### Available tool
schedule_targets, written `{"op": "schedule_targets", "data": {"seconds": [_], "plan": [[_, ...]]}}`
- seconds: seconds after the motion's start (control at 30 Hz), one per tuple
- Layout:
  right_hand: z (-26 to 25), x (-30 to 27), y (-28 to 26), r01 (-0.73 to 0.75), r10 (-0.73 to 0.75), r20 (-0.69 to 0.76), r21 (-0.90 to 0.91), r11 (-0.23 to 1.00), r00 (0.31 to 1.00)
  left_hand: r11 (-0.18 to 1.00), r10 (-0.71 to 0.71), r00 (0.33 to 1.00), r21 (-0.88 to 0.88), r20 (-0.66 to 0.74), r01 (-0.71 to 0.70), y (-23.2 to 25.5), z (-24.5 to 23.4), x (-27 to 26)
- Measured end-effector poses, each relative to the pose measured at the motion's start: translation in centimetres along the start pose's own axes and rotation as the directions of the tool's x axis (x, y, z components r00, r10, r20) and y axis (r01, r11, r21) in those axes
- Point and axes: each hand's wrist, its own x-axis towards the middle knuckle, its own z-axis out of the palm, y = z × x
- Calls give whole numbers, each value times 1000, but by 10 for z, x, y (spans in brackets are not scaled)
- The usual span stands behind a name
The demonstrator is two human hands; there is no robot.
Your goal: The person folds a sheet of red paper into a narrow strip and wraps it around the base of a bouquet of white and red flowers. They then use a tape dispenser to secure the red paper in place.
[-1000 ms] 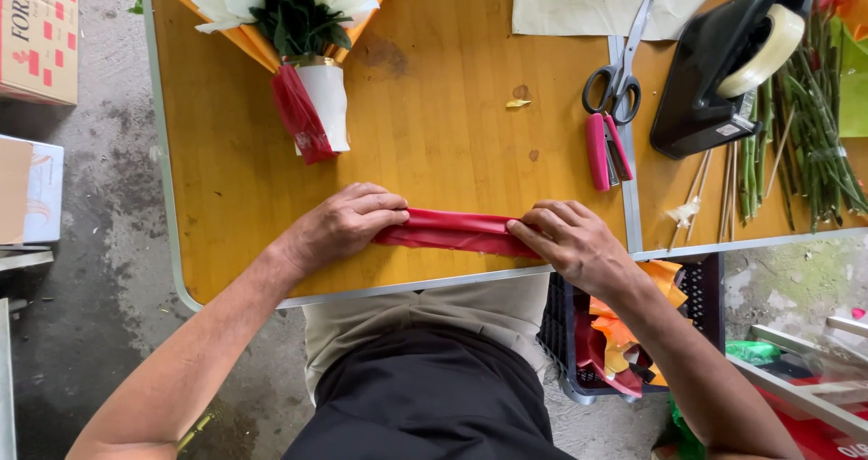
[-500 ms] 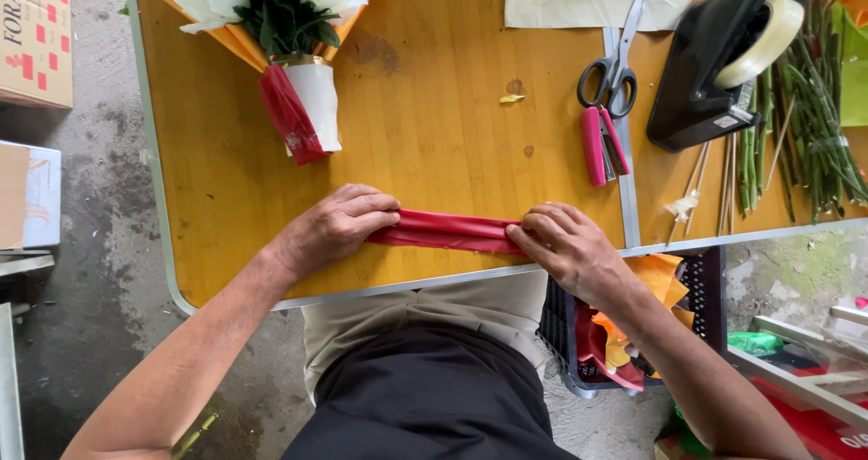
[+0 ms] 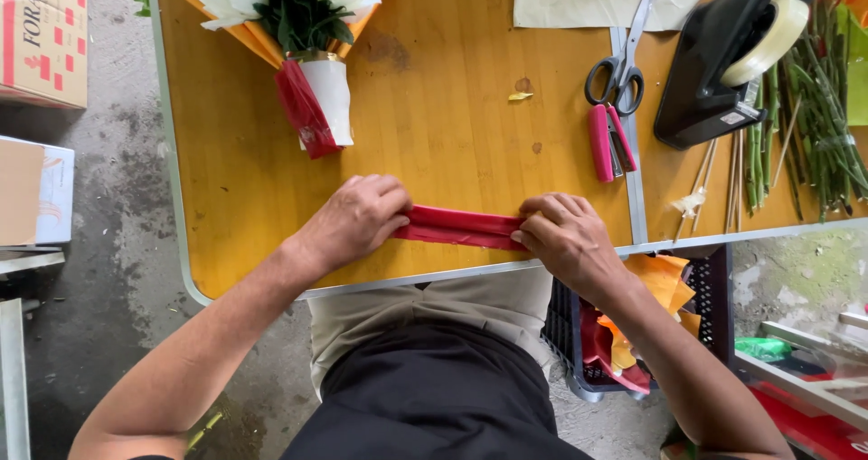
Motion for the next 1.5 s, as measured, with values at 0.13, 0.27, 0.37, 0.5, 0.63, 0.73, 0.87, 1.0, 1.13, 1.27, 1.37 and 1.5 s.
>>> {"op": "schedule_targets", "data": {"seconds": [0.13, 0.27, 0.37, 0.5, 0.63, 0.73, 0.87, 1.0, 1.13, 1.27, 1.37, 1.5], "plan": [[-5, 8, -8, -118, 118, 93, -10, 993, 989, 969, -155, 978, -173, 138, 178, 6, -10, 9], [-13, 14, -18, -120, 126, 134, -52, 991, 983, 1000, 9, 1000, -21, -21, -9, 9, -4, 1], [-9, 14, -18, -30, 27, -38, -79, 996, 999, 961, 214, 937, 233, -275, -151, 25, -22, 3], [-15, 16, -30, 158, -251, -259, -332, 930, 933, 877, 334, 824, 471, -457, -94, 37, -28, -4], [-1, 13, -22, 203, -291, -249, -327, 923, 924, 894, 296, 833, 443, -468, -69, 28, -2, -12], [-10, 15, -22, 194, -235, -176, -225, 955, 956, 962, 159, 899, 267, -408, -49, 16, 16, -19], [-8, 10, -9, 62, -61, -108, 6, 998, 992, 984, -114, 949, -164, -294, 67, 8, 7, -16], [-8, 9, 6, -104, 122, -61, 237, 966, 991, 891, -242, 954, -429, -179, 145, 5, -10, -8], [-27, 27, -1, -247, 247, 37, 293, 924, 968, 872, -335, 932, -420, -138, 251, 7, -13, 3], [-41, 43, -6, -457, 415, 190, 361, 813, 890, 829, -440, 896, -414, -67, 376, 6, -13, 10], [-44, 52, -6, -496, 432, 252, 332, 802, 866, 810, -502, 865, -360, -19, 462, 8, -15, 14], [-28, 44, 7, -507, 447, 261, 244, 827, 855, 810, -558, 829, -241, -35, 535, 6, -4, 12]]}}
